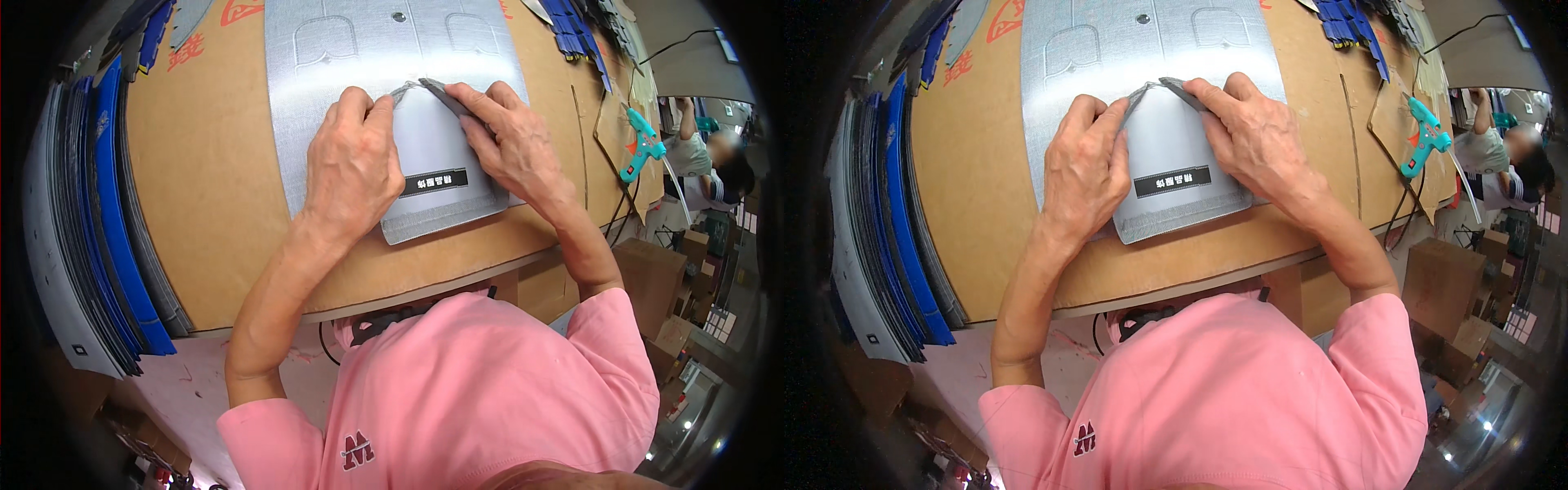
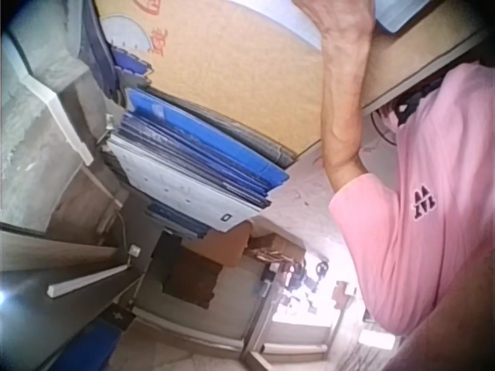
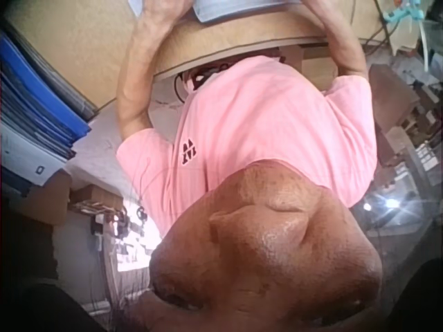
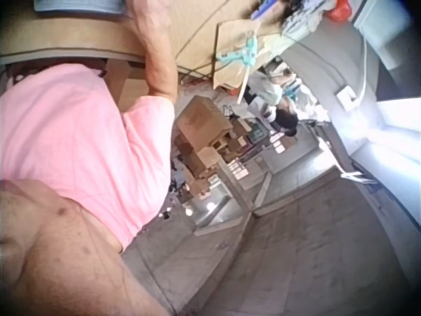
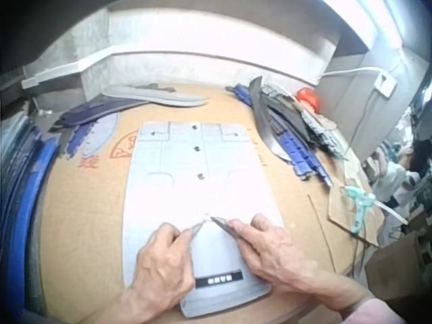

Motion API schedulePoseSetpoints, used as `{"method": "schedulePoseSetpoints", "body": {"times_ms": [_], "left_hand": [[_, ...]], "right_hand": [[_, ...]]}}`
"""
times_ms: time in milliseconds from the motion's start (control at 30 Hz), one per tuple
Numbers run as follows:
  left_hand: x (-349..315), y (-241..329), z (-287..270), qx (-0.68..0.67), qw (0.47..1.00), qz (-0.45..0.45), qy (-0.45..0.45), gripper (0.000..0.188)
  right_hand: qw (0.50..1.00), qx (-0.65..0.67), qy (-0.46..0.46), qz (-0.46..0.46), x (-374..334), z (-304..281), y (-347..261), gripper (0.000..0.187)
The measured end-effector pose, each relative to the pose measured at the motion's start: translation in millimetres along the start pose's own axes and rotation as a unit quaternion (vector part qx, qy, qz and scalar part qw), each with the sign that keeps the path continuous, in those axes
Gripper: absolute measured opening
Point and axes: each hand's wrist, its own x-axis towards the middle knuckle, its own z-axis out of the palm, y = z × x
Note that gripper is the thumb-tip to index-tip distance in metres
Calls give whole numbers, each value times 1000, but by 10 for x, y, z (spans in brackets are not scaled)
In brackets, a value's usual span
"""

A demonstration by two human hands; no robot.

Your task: The person assembles a gray textured panel by applying hot glue to its edges and attaching curved gray strips. They use a utility knife to trim excess material and press the pieces into place. The process is repeated for multiple sections of the panel.

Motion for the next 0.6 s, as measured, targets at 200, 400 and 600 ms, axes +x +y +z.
{"method": "schedulePoseSetpoints", "body": {"times_ms": [200,400,600], "left_hand": [[12,7,2,8,1000,1,-4,31],[25,12,8,15,1000,5,-1,31],[14,-17,23,14,999,27,-10,37]], "right_hand": [[998,3,36,-46,112,55,22,26],[994,10,71,-85,113,89,22,23],[993,20,71,-90,107,94,40,25]]}}
